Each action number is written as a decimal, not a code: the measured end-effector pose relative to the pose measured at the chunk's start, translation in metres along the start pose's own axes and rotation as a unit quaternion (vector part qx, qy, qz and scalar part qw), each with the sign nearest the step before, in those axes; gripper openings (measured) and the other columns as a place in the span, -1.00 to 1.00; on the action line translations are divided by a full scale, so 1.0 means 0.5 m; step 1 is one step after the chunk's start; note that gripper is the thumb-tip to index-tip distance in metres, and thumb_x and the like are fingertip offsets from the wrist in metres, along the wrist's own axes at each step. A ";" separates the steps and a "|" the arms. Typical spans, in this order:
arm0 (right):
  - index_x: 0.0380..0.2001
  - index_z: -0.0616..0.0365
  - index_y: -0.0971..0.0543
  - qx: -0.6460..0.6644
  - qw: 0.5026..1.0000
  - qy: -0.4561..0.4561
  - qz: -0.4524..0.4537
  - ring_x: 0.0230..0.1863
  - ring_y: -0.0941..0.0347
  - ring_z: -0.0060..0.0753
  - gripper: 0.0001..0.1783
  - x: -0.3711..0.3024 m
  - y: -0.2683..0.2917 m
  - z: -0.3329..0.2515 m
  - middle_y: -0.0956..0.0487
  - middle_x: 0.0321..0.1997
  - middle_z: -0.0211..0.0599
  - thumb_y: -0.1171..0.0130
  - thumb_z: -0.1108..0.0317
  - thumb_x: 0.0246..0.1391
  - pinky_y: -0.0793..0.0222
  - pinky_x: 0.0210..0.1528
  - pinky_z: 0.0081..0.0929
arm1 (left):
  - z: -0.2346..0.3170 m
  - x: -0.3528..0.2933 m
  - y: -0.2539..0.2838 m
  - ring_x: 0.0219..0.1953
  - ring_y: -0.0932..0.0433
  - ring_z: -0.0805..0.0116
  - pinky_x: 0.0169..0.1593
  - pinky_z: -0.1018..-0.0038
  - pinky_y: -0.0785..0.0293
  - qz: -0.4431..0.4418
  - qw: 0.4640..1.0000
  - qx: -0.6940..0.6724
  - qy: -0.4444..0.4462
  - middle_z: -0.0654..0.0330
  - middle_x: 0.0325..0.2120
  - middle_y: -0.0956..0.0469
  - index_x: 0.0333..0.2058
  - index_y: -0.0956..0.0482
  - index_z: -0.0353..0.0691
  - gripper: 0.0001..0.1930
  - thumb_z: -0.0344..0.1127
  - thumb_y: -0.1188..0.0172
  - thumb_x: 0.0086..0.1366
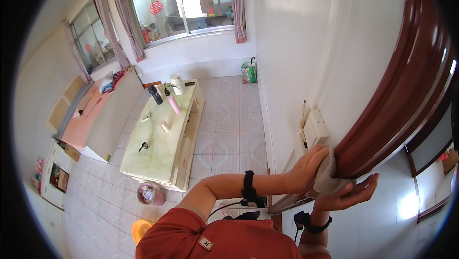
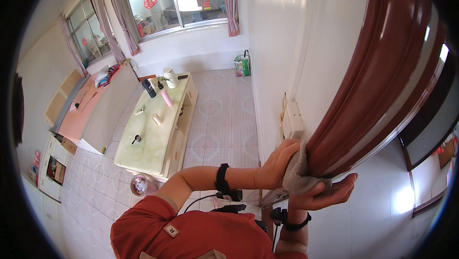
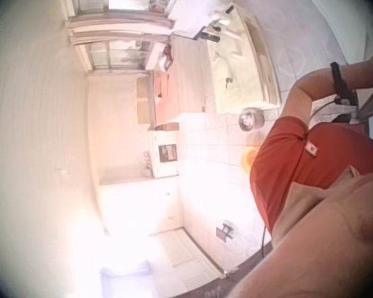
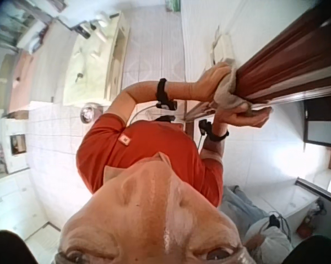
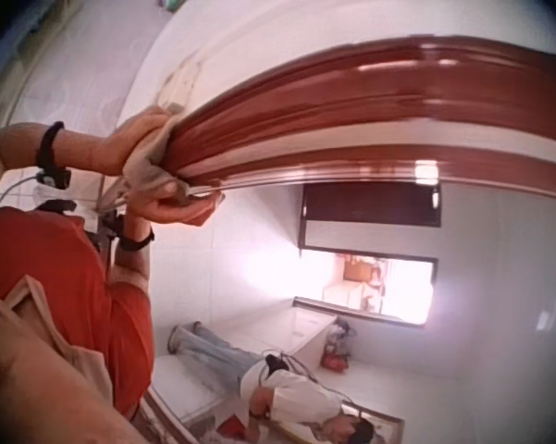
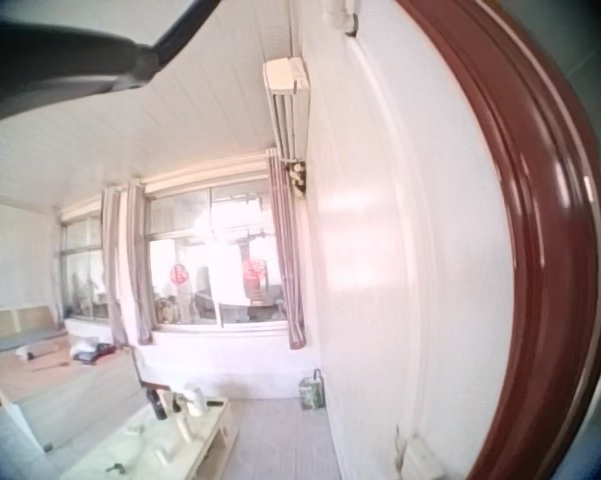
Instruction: The person wipes a white wall and door frame with a cloth, then moves to wipe a white cabinet surface. The person uses a cloth to clean the surfaces in a room with tiled flooring.
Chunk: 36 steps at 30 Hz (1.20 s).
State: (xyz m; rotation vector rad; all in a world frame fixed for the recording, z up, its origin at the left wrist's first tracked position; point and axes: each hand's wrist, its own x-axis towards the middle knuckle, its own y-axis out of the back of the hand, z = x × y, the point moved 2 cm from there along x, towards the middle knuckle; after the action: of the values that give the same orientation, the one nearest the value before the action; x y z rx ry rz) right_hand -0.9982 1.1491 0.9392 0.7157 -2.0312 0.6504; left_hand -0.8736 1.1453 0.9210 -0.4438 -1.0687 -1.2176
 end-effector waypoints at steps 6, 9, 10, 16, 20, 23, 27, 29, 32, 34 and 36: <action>0.12 0.23 -0.29 0.042 0.974 0.222 0.007 0.20 -0.30 0.11 -0.61 0.065 0.041 -0.015 -0.31 0.14 0.03 0.04 0.31 0.30 -0.21 0.30 0.17 | 0.112 0.196 0.043 0.13 -0.28 -0.26 0.23 0.14 -0.22 0.052 0.990 0.037 -0.127 -0.27 0.12 -0.23 0.21 -0.22 -0.46 -0.39 -0.59 -0.10 0.13; -0.02 0.20 -0.40 -0.004 0.967 0.248 -0.065 0.12 -0.34 0.14 -0.77 0.039 0.059 0.009 -0.33 0.09 0.00 0.02 0.40 0.29 -0.27 0.22 0.17 | 0.116 0.193 0.003 0.28 -0.16 -0.28 0.32 0.12 -0.13 0.069 0.985 0.099 -0.123 -0.30 0.26 -0.10 0.26 -0.20 -0.45 -0.35 -0.53 -0.13 0.17; 0.07 0.22 -0.37 -0.004 0.972 0.217 -0.089 0.19 -0.30 0.18 -0.70 0.015 0.043 0.014 -0.30 0.17 0.05 0.04 0.39 0.31 -0.23 0.26 0.15 | 0.084 0.163 -0.014 0.30 -0.14 -0.30 0.33 0.11 -0.11 0.063 0.982 0.143 -0.103 -0.31 0.29 -0.07 0.27 -0.20 -0.44 -0.35 -0.50 -0.15 0.18; 0.27 0.31 -0.23 0.180 0.975 0.042 -0.123 0.39 -0.09 0.27 -0.51 -0.115 0.029 0.101 -0.12 0.39 0.21 0.09 0.36 0.33 -0.01 0.39 0.10 | -0.064 -0.053 -0.088 0.32 -0.13 -0.14 0.35 0.20 -0.11 0.017 0.994 0.089 0.054 -0.17 0.22 -0.25 0.23 -0.24 -0.45 -0.26 -0.20 -0.33 0.17; 0.27 0.32 -0.23 0.147 0.970 0.100 -0.164 0.41 -0.04 0.30 -0.51 -0.209 0.046 0.158 -0.09 0.41 0.24 0.12 0.34 0.34 0.03 0.40 0.11 | -0.084 -0.156 -0.090 0.36 -0.02 -0.32 0.38 0.08 -0.03 -0.035 0.995 0.038 0.084 -0.31 0.33 0.02 0.32 -0.09 -0.43 -0.21 -0.24 -0.27 0.22; 0.28 0.32 -0.23 0.121 0.968 0.131 -0.179 0.42 0.00 0.32 -0.50 -0.249 0.059 0.189 -0.06 0.42 0.26 0.14 0.33 0.35 0.06 0.41 0.12 | -0.017 -0.140 -0.083 0.38 0.04 -0.41 0.39 0.01 0.03 -0.025 0.991 0.127 0.016 -0.38 0.37 0.15 0.35 -0.03 -0.41 -0.20 -0.26 -0.23 0.25; 0.28 0.33 -0.23 0.088 0.972 0.150 -0.156 0.45 0.06 0.34 -0.49 -0.229 0.048 0.197 -0.03 0.44 0.28 0.16 0.31 0.36 0.10 0.42 0.13 | 0.036 -0.073 -0.059 0.39 0.09 -0.43 0.40 -0.02 0.08 0.006 0.987 0.155 -0.050 -0.39 0.37 0.18 0.36 0.00 -0.43 -0.18 -0.28 -0.22 0.24; 0.29 0.34 -0.23 0.052 0.975 0.172 -0.129 0.46 0.09 0.36 -0.49 -0.182 0.040 0.202 -0.01 0.45 0.29 0.18 0.30 0.36 0.12 0.43 0.13 | 0.070 -0.008 -0.048 0.39 0.10 -0.43 0.40 -0.05 0.09 0.015 0.981 0.171 -0.094 -0.40 0.37 0.19 0.36 0.01 -0.44 -0.16 -0.37 -0.21 0.17; 0.29 0.32 -0.25 0.019 0.963 0.230 -0.139 0.47 0.15 0.40 -0.49 -0.059 0.029 0.165 0.02 0.47 0.31 0.19 0.30 0.36 0.16 0.44 0.15 | 0.127 0.100 -0.027 0.40 0.12 -0.44 0.40 -0.07 0.11 0.015 0.972 0.191 -0.139 -0.37 0.38 0.19 0.37 0.03 -0.42 -0.14 -0.43 -0.18 0.12; 0.28 0.27 -0.30 0.002 0.951 0.261 -0.163 0.48 0.22 0.46 -0.51 0.026 0.028 0.131 0.04 0.48 0.30 0.18 0.32 0.34 0.20 0.44 0.18 | 0.158 0.163 -0.013 0.40 0.13 -0.44 0.40 -0.09 0.13 0.018 0.966 0.203 -0.158 -0.35 0.39 0.19 0.38 0.03 -0.42 -0.13 -0.45 -0.16 0.10; 0.28 0.21 -0.32 -0.007 0.950 0.258 -0.178 0.49 0.24 0.48 -0.51 0.108 0.029 0.085 0.04 0.48 0.28 0.17 0.35 0.32 0.22 0.43 0.21 | 0.191 0.219 -0.003 0.41 0.15 -0.43 0.40 -0.09 0.13 0.025 0.961 0.214 -0.175 -0.34 0.39 0.19 0.38 0.04 -0.42 -0.13 -0.44 -0.16 0.11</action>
State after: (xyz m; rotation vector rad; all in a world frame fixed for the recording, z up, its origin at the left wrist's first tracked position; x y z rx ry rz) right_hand -1.0568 1.1179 0.9618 0.7831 -1.3824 0.5401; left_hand -0.9183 1.1601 1.0584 -0.3515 -1.5722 -0.8444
